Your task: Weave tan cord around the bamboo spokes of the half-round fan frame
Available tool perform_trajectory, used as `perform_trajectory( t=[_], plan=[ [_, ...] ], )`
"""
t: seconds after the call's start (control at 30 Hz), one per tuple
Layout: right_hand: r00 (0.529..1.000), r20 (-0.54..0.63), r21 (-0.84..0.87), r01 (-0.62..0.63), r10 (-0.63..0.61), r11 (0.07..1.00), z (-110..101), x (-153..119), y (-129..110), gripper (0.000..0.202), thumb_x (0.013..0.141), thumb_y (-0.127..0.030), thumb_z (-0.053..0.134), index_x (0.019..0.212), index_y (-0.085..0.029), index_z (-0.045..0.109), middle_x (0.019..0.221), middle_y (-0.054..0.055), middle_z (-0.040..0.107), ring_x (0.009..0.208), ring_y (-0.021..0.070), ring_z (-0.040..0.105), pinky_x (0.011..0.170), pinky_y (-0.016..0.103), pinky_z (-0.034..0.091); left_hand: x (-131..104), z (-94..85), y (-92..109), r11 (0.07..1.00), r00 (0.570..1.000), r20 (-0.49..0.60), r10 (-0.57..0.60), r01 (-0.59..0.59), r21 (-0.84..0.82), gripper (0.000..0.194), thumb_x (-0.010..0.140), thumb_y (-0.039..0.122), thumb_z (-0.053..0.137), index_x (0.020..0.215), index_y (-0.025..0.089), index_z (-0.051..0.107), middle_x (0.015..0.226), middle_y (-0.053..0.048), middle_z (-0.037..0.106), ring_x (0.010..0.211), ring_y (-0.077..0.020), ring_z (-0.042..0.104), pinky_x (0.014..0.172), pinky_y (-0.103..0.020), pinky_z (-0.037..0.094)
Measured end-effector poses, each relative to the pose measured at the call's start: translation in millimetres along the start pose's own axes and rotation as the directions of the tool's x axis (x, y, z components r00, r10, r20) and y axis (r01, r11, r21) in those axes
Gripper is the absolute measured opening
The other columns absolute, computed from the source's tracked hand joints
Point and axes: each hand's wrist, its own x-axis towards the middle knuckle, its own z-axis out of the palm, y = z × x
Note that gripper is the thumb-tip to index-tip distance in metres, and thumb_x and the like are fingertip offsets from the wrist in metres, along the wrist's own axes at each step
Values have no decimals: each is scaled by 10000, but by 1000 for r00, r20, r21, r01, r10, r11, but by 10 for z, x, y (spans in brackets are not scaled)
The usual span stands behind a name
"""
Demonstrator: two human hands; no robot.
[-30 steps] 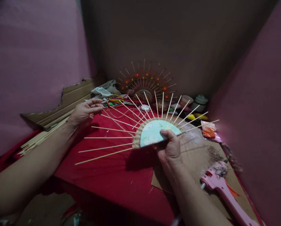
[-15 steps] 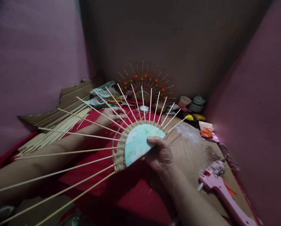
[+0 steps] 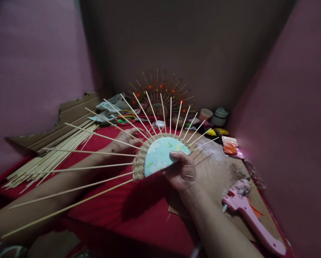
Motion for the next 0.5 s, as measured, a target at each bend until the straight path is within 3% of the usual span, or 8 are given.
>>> perform_trajectory(
  t=[0.07,0.13,0.2,0.33,0.43,0.5],
  plan=[
    [999,-28,18,21,-21,1000,1,12,-19,390,594,-110,570,978,-176,593,684,15,695,620,191,648,399,230,444,1,-119,76,1000,1000,10,17,-17,21,244,524,110,734,755,166,682,638,-12,612,533,-121,521,480,-233,396],
    [998,-49,25,29,-28,999,-3,21,-33,377,597,-110,570,967,-177,598,688,15,696,597,186,639,379,223,429,-61,-186,182,999,990,142,15,-10,-32,282,557,144,723,836,170,695,605,-8,601,475,-102,485,437,-223,361],
    [997,-68,26,27,-26,999,-11,30,-41,367,601,-114,568,961,-173,604,680,14,695,557,178,624,348,212,401,-170,-201,302,992,942,333,27,15,-124,378,594,169,709,971,181,685,600,-14,606,447,-99,480,417,-221,346],
    [996,-80,23,34,-32,999,-39,53,-47,391,603,-110,561,986,-175,603,696,11,699,541,173,615,327,206,375,-372,-149,490,964,830,557,40,115,-241,347,672,192,681,1016,152,666,734,-81,657,594,-170,608,516,-270,451],
    [996,-80,23,29,-27,999,-58,68,-48,412,602,-101,563,1004,-186,599,701,6,700,562,176,624,336,208,383,-414,-112,518,951,764,645,12,191,-244,327,709,206,676,1024,127,640,787,-95,663,695,-190,638,622,-296,498],
    [996,-82,25,36,-34,999,-60,71,-49,415,602,-95,564,1003,-192,599,710,7,705,578,179,631,347,212,395,-395,-102,485,959,771,637,16,169,-228,355,706,205,688,1044,124,615,857,-93,662,744,-182,636,650,-283,503]
  ],
)
